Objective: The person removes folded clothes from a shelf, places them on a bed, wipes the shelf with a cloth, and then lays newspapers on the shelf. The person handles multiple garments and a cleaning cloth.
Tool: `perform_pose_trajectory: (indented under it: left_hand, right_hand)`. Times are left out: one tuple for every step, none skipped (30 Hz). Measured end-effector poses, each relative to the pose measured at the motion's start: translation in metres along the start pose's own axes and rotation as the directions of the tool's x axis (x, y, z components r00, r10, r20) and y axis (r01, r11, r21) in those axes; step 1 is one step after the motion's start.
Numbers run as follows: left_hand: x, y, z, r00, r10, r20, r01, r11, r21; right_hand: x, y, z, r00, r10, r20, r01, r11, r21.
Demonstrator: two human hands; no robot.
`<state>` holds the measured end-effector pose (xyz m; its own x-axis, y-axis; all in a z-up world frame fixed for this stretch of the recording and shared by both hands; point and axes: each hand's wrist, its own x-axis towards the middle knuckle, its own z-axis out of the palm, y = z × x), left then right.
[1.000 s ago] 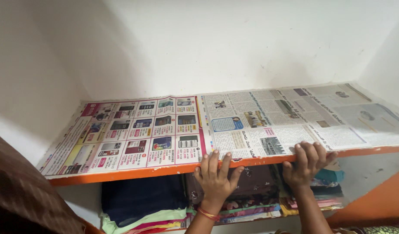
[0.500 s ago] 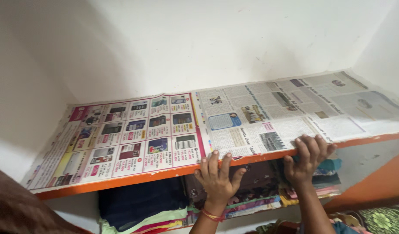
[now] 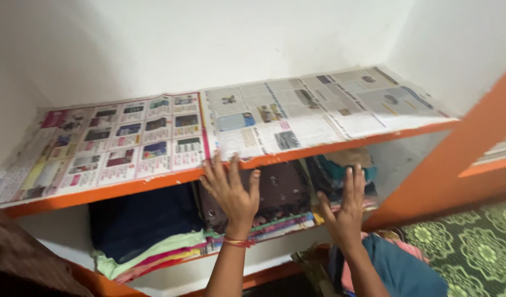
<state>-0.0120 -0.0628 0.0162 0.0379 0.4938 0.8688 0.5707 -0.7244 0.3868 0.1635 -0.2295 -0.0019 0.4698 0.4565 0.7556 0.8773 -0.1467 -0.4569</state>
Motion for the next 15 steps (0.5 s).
perform_pose_trajectory:
  left_hand:
    - [-0.009,0.011,-0.004,0.999,-0.025,-0.02,0.023,0.998,-0.062]
    - [-0.019,0.021,-0.005,0.998,-0.051,-0.038,0.046,0.991,-0.123]
    - [-0.034,0.036,-0.004,0.999,-0.036,0.003,0.036,0.985,-0.167]
    - [-0.055,0.058,-0.001,0.999,-0.02,0.043,0.029,0.977,-0.21]
    - [-0.078,0.081,0.0,0.996,0.001,0.086,0.021,0.966,-0.256]
    - [-0.105,0.105,-0.001,0.983,0.057,0.172,0.001,0.947,-0.321]
    - [-0.134,0.131,-0.004,0.958,0.119,0.262,-0.007,0.92,-0.393]
    - [-0.162,0.155,-0.008,0.902,0.161,0.401,0.038,0.895,-0.445]
    - [-0.188,0.179,-0.01,0.82,0.22,0.528,0.088,0.864,-0.496]
    - [-0.214,0.203,-0.013,0.781,0.299,0.548,0.053,0.843,-0.535]
    - [-0.242,0.228,-0.019,0.728,0.385,0.567,0.025,0.812,-0.583]
    - [-0.268,0.251,-0.026,0.669,0.469,0.576,0.002,0.775,-0.632]
    - [-0.29,0.271,-0.032,0.586,0.54,0.604,0.019,0.736,-0.676]
    - [-0.31,0.289,-0.038,0.497,0.609,0.618,0.041,0.695,-0.717]
    - [-0.33,0.306,-0.043,0.406,0.677,0.613,0.06,0.65,-0.758]
  right_hand:
    - [-0.017,0.009,-0.017,0.998,0.062,0.007,-0.062,0.997,0.043]
    - [-0.034,0.02,-0.035,0.992,0.123,0.016,-0.124,0.989,0.086]
    - [-0.053,0.033,-0.053,0.982,0.185,0.026,-0.187,0.974,0.125]
    - [-0.073,0.046,-0.072,0.969,0.246,0.02,-0.247,0.967,0.065]
    - [-0.095,0.059,-0.093,0.951,0.309,0.007,-0.309,0.951,0.003]
    - [-0.116,0.073,-0.114,0.929,0.37,-0.009,-0.37,0.927,-0.058]
    - [-0.139,0.088,-0.137,0.9,0.435,-0.033,-0.436,0.899,-0.028]
    - [-0.158,0.103,-0.158,0.865,0.499,-0.057,-0.499,0.866,0.003]
    - [-0.179,0.115,-0.178,0.822,0.563,-0.09,-0.563,0.826,0.032]
    - [-0.2,0.126,-0.199,0.785,0.609,-0.112,-0.612,0.791,0.005]
    - [-0.225,0.134,-0.226,0.737,0.66,-0.144,-0.67,0.742,-0.026]
    - [-0.248,0.14,-0.251,0.685,0.706,-0.178,-0.724,0.688,-0.054]
    - [-0.268,0.146,-0.274,0.667,0.714,-0.213,-0.738,0.672,-0.058]
    - [-0.287,0.151,-0.295,0.649,0.719,-0.247,-0.751,0.657,-0.063]
    - [-0.305,0.157,-0.314,0.633,0.72,-0.286,-0.762,0.645,-0.063]
